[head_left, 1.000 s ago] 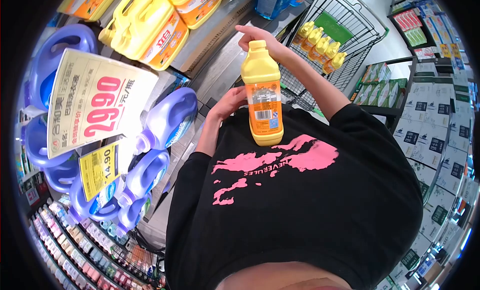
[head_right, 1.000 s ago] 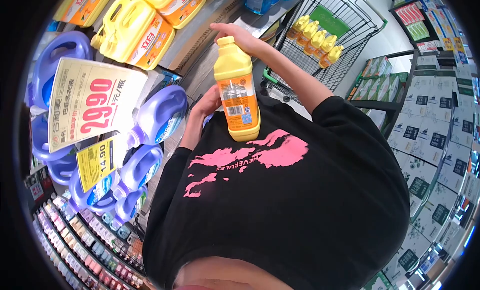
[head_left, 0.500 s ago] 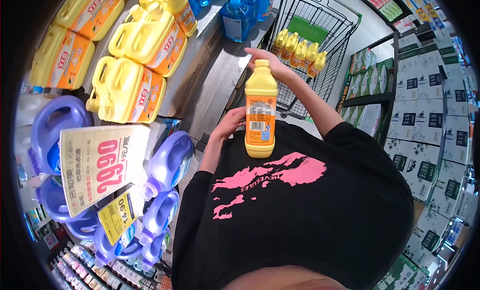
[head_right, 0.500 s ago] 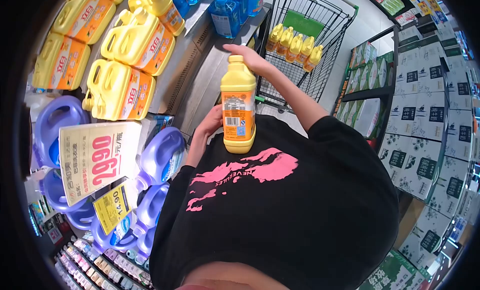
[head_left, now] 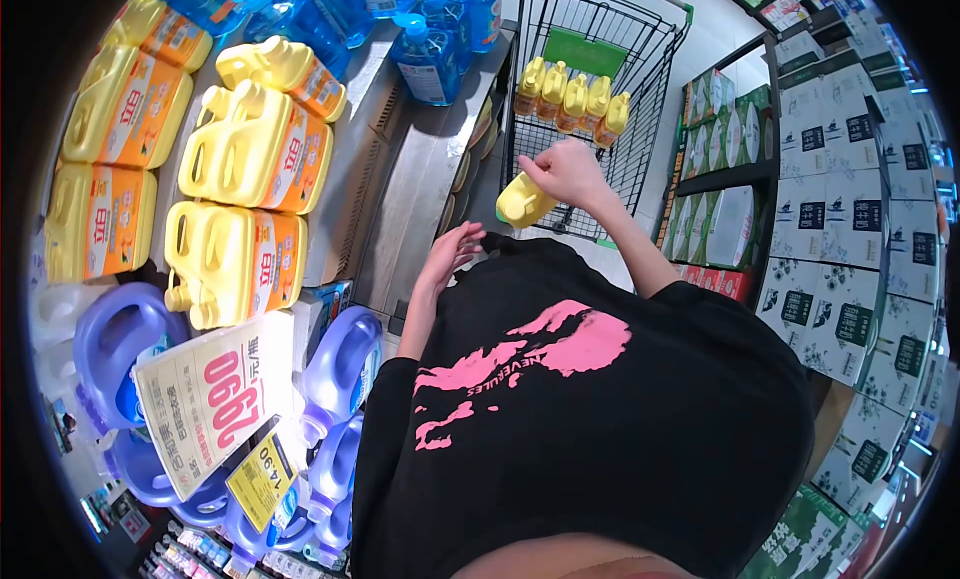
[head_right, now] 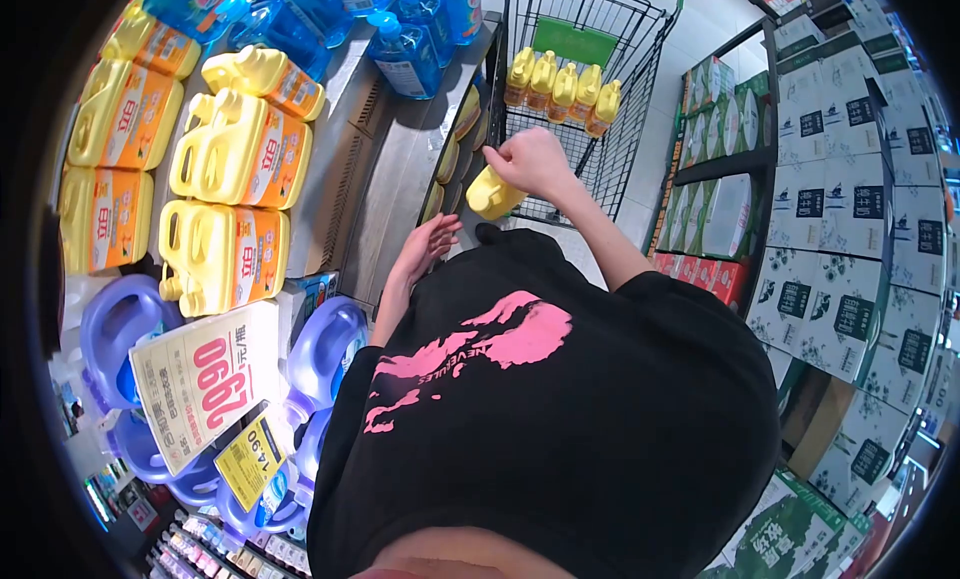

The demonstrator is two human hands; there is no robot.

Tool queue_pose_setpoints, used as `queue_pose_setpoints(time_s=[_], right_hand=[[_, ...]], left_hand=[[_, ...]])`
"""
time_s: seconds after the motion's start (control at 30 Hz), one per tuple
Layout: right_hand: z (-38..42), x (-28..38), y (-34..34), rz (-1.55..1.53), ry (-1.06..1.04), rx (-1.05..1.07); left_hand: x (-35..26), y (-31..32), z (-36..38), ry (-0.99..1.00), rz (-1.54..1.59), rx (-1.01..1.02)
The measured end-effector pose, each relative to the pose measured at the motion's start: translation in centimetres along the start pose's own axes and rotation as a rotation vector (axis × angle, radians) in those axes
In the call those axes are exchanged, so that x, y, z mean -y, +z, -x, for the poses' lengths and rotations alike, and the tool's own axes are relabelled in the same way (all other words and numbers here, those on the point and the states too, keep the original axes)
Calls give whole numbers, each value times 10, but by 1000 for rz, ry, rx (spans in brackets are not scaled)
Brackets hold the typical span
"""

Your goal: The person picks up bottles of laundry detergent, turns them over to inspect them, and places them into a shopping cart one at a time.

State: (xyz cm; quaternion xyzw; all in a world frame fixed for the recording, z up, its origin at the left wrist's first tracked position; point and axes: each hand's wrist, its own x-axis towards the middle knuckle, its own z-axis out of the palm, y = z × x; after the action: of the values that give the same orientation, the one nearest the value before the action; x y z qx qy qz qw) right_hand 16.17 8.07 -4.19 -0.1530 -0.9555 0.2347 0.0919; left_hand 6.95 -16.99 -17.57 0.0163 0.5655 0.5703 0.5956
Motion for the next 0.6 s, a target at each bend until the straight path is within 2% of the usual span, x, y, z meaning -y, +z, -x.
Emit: queue_pose_setpoints(time_s=[0.07, 0.1, 0.13, 0.2, 0.23, 0.33, 0.37, 0.43, 0.5, 0.53, 0.6], right_hand=[[5, -31, 12, 9, 92, 35], [8, -48, 18, -29, 193, 47], [11, -65, 25, -29, 197, 51], [17, -100, 41, -35, 267, -58], [19, -111, 45, -62, 394, 6], [24, -143, 72, -21, 508, 79], [28, -159, 90, -42, 537, 85], [42, -188, 127, -76, 587, 103], [51, -212, 157, -160, 760, 173], [56, -225, 174, -160, 756, 182], [60, -228, 188, -317, 902, 188]], left_hand=[[13, -12, -1, -19, 3, -16], [22, -19, -2, -57, -16, -90], [30, -27, -3, -95, -35, -166], [56, -48, -12, -115, -76, -196], [71, -60, -17, -128, -119, -228], [127, -98, -40, -163, -174, -327], [134, -104, -39, -165, -170, -330], [147, -112, -38, -207, -396, -336], [144, -104, -26, -183, -374, -358], [141, -99, -19, -157, -357, -378], [146, -95, -5, -98, -259, -407]])
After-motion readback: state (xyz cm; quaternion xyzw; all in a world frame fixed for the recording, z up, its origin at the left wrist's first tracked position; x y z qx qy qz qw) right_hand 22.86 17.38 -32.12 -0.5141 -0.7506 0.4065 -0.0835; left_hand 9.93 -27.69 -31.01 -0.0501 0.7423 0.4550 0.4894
